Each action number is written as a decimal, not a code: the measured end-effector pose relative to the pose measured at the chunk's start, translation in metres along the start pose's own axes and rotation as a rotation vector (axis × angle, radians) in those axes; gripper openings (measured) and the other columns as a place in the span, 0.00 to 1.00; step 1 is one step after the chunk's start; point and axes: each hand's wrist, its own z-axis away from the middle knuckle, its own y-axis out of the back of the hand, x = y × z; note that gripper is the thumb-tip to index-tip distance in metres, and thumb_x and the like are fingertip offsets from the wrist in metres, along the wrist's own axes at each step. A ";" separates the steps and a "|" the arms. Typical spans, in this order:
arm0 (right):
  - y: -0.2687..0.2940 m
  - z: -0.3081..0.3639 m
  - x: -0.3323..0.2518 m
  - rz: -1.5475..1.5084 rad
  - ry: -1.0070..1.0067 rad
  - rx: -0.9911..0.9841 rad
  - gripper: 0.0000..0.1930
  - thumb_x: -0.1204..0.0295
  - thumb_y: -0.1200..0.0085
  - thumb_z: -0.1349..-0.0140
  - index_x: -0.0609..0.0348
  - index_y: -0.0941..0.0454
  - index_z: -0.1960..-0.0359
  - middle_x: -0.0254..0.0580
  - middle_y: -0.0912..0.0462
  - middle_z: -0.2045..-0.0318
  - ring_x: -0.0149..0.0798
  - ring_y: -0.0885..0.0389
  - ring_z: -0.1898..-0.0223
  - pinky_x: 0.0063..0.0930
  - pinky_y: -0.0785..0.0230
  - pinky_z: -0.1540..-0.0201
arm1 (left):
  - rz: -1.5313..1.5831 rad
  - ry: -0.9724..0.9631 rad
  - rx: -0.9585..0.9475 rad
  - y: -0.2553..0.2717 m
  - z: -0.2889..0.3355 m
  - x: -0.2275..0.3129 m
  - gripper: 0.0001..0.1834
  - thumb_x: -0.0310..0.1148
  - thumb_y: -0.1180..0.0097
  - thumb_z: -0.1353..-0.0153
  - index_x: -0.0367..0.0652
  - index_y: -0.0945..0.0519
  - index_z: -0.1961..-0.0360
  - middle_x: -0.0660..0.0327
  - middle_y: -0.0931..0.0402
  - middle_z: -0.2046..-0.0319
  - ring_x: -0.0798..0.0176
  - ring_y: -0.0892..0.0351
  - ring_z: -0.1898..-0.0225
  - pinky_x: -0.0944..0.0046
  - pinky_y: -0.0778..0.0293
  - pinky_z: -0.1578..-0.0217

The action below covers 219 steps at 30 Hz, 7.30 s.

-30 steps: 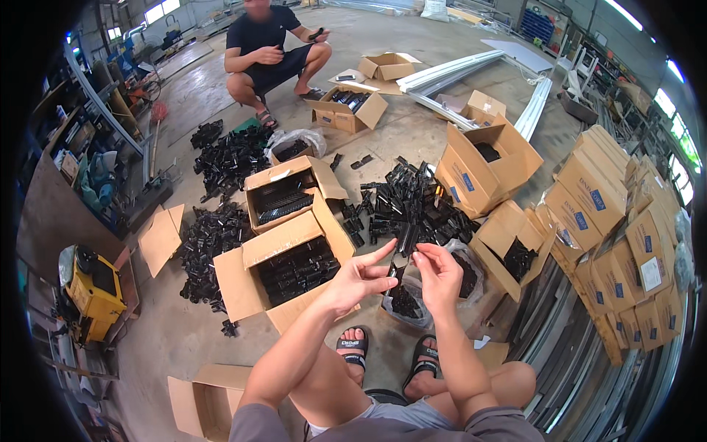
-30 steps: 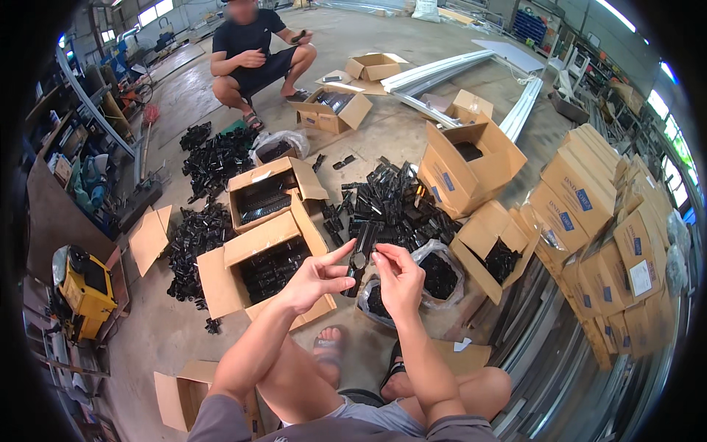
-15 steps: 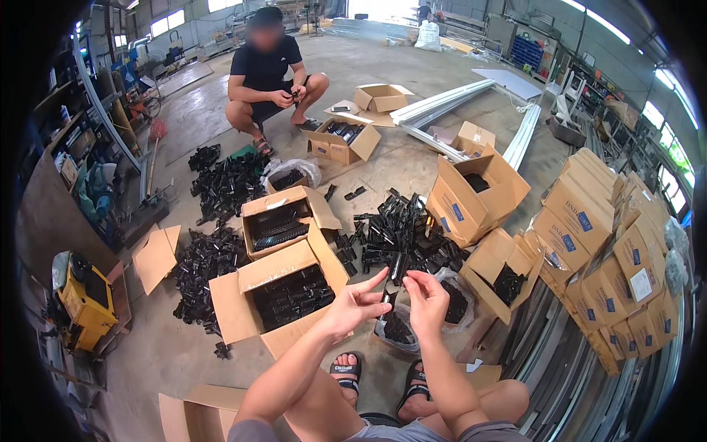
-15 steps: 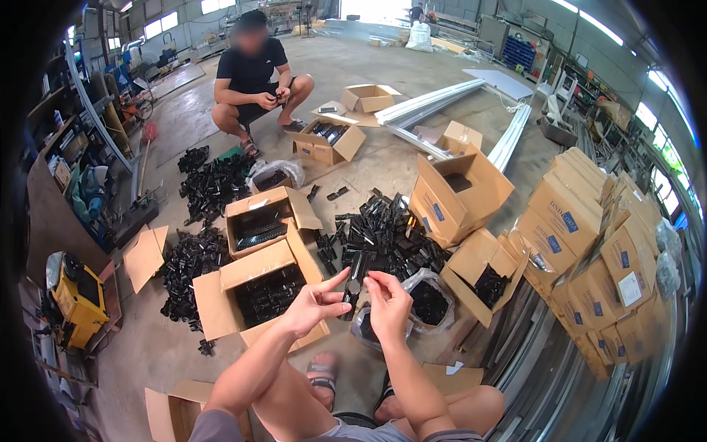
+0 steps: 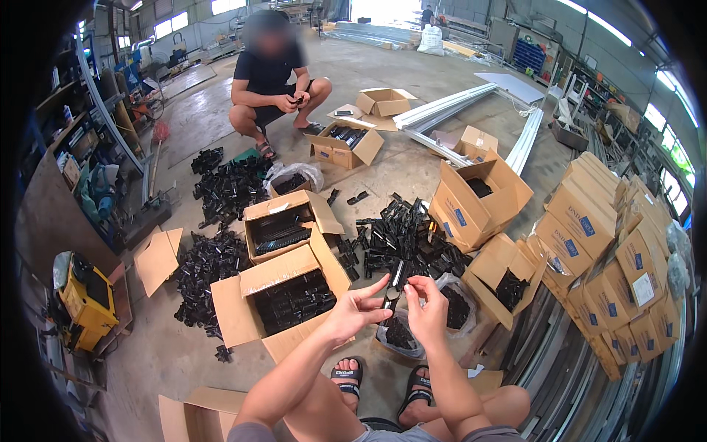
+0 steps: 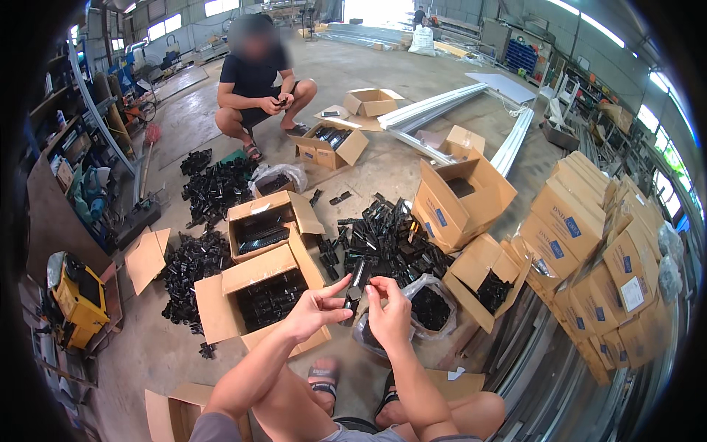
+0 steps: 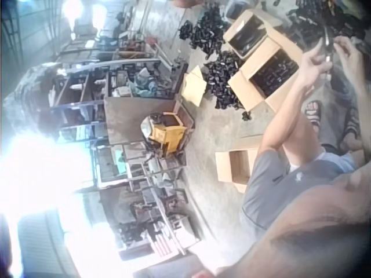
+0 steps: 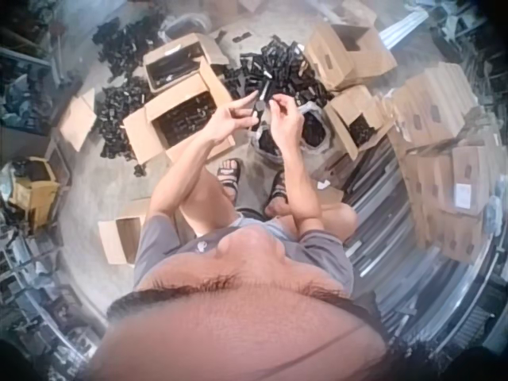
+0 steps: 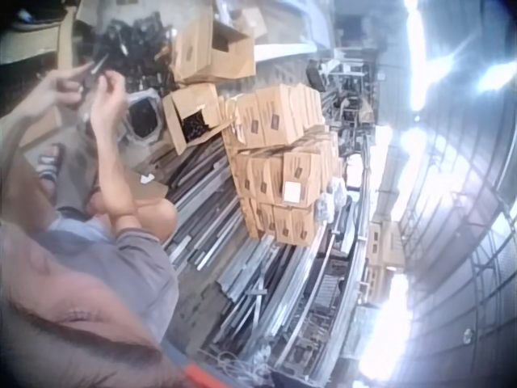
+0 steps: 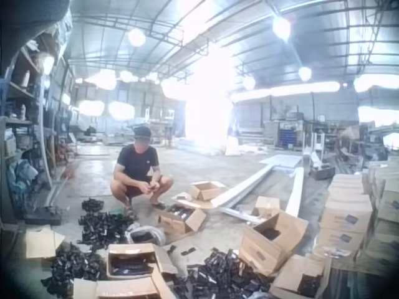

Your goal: The person picks up and handles several black mechanical parts one at a time, turning them over by hand to check their condition before placing them into different boxes or bags on the floor.

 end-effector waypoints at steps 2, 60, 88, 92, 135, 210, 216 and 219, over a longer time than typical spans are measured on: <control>0.000 -0.001 0.001 0.037 0.051 0.010 0.08 0.76 0.41 0.36 0.67 0.20 0.58 0.49 0.14 0.66 0.41 0.13 0.66 0.31 0.23 0.61 | 0.016 0.003 -0.001 -0.001 -0.001 0.000 0.40 0.19 0.38 0.39 0.52 0.37 0.27 0.61 0.15 0.56 0.75 0.21 0.58 0.68 0.24 0.51; 0.001 -0.007 0.002 -0.039 0.173 0.070 0.04 0.79 0.40 0.37 0.65 0.21 0.62 0.39 0.18 0.68 0.28 0.22 0.74 0.22 0.30 0.71 | 0.150 0.091 -0.055 0.005 -0.006 -0.002 0.41 0.18 0.39 0.39 0.53 0.39 0.26 0.61 0.16 0.54 0.76 0.21 0.58 0.70 0.25 0.53; -0.007 -0.014 0.037 -0.155 -0.197 0.067 0.20 0.63 0.55 0.25 0.64 0.26 0.73 0.39 0.20 0.79 0.30 0.24 0.73 0.28 0.34 0.65 | -0.865 -0.143 0.090 -0.016 -0.004 -0.007 0.46 0.30 0.33 0.45 0.65 0.40 0.27 0.54 0.16 0.51 0.48 0.15 0.58 0.54 0.21 0.54; -0.006 -0.012 0.039 -0.278 -0.284 0.215 0.21 0.59 0.59 0.23 0.58 0.29 0.74 0.35 0.24 0.79 0.28 0.27 0.71 0.27 0.37 0.62 | -0.692 -0.125 0.107 -0.012 -0.004 -0.023 0.38 0.32 0.31 0.43 0.49 0.33 0.31 0.51 0.16 0.51 0.55 0.15 0.53 0.58 0.21 0.50; 0.074 0.021 0.345 1.093 -0.115 0.068 0.20 0.66 0.46 0.34 0.52 0.26 0.40 0.54 0.27 0.37 0.55 0.25 0.40 0.49 0.30 0.41 | -0.118 0.043 0.405 0.011 -0.031 -0.005 0.15 0.21 0.32 0.44 0.33 0.17 0.55 0.58 0.14 0.66 0.72 0.17 0.66 0.71 0.22 0.61; 0.023 -0.048 -0.089 0.403 0.791 -0.398 0.05 0.75 0.35 0.45 0.56 0.15 0.66 0.33 0.16 0.69 0.38 0.20 0.61 0.33 0.35 0.55 | -0.387 -0.582 0.448 -0.005 0.017 0.002 0.19 0.29 0.27 0.48 0.39 0.14 0.53 0.58 0.13 0.61 0.72 0.15 0.64 0.71 0.19 0.60; 0.020 -0.047 -0.084 0.377 0.764 -0.374 0.04 0.75 0.36 0.44 0.57 0.16 0.67 0.35 0.17 0.69 0.39 0.20 0.62 0.34 0.35 0.55 | -0.394 -0.571 0.462 -0.002 0.015 0.000 0.19 0.29 0.26 0.48 0.39 0.14 0.54 0.58 0.13 0.62 0.71 0.15 0.64 0.71 0.19 0.61; 0.020 -0.049 -0.086 0.385 0.780 -0.396 0.03 0.75 0.36 0.44 0.56 0.17 0.68 0.35 0.17 0.70 0.40 0.21 0.62 0.35 0.35 0.55 | -0.416 -0.565 0.470 -0.004 0.017 0.002 0.19 0.29 0.26 0.48 0.38 0.14 0.54 0.57 0.13 0.61 0.71 0.14 0.64 0.70 0.18 0.61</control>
